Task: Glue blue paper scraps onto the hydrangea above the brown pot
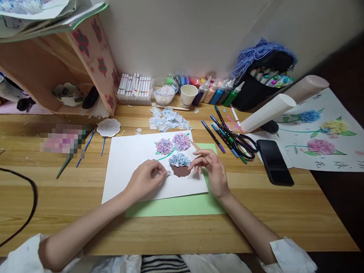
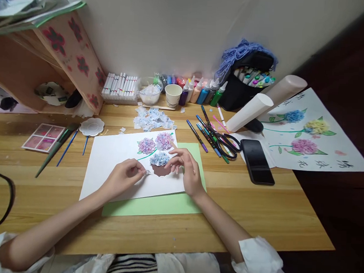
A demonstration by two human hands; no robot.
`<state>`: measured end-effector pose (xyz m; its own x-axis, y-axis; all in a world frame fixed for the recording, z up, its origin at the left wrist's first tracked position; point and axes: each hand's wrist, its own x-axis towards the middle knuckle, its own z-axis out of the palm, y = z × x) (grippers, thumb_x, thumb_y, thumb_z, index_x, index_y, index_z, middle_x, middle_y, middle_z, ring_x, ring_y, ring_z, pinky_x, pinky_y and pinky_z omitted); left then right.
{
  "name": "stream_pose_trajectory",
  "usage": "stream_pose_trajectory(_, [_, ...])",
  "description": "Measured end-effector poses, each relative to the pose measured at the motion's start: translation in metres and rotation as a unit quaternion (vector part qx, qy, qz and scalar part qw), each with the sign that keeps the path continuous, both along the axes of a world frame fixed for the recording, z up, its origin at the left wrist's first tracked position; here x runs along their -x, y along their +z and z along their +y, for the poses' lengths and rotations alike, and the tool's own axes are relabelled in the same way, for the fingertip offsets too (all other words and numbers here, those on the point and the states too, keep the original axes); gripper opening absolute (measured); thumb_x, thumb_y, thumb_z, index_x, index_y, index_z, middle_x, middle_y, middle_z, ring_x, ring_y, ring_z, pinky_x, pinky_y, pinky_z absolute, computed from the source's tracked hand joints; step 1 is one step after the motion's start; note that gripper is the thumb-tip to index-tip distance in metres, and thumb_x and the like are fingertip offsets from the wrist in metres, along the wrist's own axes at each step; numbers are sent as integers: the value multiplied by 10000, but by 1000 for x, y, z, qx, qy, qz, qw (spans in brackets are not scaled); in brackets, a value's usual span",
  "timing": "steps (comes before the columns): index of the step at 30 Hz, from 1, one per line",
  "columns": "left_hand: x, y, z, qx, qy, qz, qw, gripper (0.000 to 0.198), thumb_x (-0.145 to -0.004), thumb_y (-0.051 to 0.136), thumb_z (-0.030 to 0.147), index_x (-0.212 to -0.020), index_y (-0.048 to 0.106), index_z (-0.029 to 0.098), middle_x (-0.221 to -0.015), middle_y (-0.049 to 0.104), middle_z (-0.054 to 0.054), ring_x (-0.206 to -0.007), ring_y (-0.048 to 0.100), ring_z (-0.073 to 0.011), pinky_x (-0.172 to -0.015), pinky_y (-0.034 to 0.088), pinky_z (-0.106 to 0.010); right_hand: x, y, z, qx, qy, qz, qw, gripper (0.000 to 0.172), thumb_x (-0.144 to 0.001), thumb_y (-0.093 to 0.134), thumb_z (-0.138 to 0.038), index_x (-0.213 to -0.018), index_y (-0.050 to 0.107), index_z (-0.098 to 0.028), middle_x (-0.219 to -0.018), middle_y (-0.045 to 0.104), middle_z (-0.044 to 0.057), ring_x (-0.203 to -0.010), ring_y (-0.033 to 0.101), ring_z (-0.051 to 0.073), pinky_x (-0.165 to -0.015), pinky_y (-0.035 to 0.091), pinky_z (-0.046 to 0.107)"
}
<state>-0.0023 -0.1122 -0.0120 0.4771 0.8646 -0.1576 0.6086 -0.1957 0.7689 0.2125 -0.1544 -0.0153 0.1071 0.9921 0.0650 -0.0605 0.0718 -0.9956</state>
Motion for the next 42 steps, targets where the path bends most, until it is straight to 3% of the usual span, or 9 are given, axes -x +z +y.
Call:
stream_pose_trajectory(2, [0,-3,-1,-7,-3,8,1000,110,-826,540,276,-766,604,211,-812,641,4,-808,543,-166,-712,407,-296,1,-7,-6,-33,-10,-11,999,429,-972,241,-446,-996,605,-221,-674,641,25,-605,519,158,-558,377,288])
stream_pose_trajectory(6, [-8,-4,4,-40,3,29,999,93,-806,540,256,-752,600,210,-792,635,3,-811,542,-170,-711,406,-302,2,-17,-13,-101,11,-101,990,444,-973,307,-365,-692,610,-205,-608,596,25,-576,497,150,-564,372,295])
stream_pose_trajectory(9, [-14,-5,8,-42,17,46,998,95,-798,533,252,-747,601,211,-781,632,-4,-804,542,-177,-699,406,-308,3,-18,-14,-143,41,-184,972,449,-969,336,-329,-600,559,-204,-531,545,9,-529,492,144,-565,380,296])
stream_pose_trajectory(16, [-19,-10,5,-61,42,47,996,99,-804,530,265,-731,564,207,-755,613,-8,-776,540,-180,-668,400,-312,5,-18,-11,-149,98,-279,944,444,-964,306,-354,-603,534,-227,-527,555,19,-520,502,158,-562,400,307])
stream_pose_trajectory(26, [-20,-11,6,-69,44,38,996,106,-829,521,271,-758,565,206,-772,608,-8,-778,543,-177,-667,388,-297,7,-20,-8,-164,111,-323,926,401,-962,326,-321,-630,526,-219,-539,528,20,-535,474,157,-569,368,300])
stream_pose_trajectory(31, [-19,-13,8,-72,45,28,996,138,-866,472,269,-777,545,194,-790,602,-14,-761,542,-168,-660,382,-290,12,-9,-1,-136,110,-326,929,394,-966,339,-320,-639,533,-219,-547,531,19,-527,470,152,-561,353,290])
stream_pose_trajectory(38, [-18,-11,10,-49,58,14,997,141,-867,439,232,-774,538,191,-754,589,-12,-705,523,-160,-639,382,-288,34,22,28,35,99,-322,941,509,-967,328,-414,-506,416,-217,-441,508,-11,-430,455,119,-532,353,280])
stream_pose_trajectory(42, [-18,-10,10,-51,45,17,998,158,-870,423,215,-810,568,190,-800,605,-26,-743,533,-173,-671,398,-305,32,26,25,52,76,-249,964,537,-944,362,-492,-485,413,-216,-410,474,-20,-424,467,117,-510,367,270])
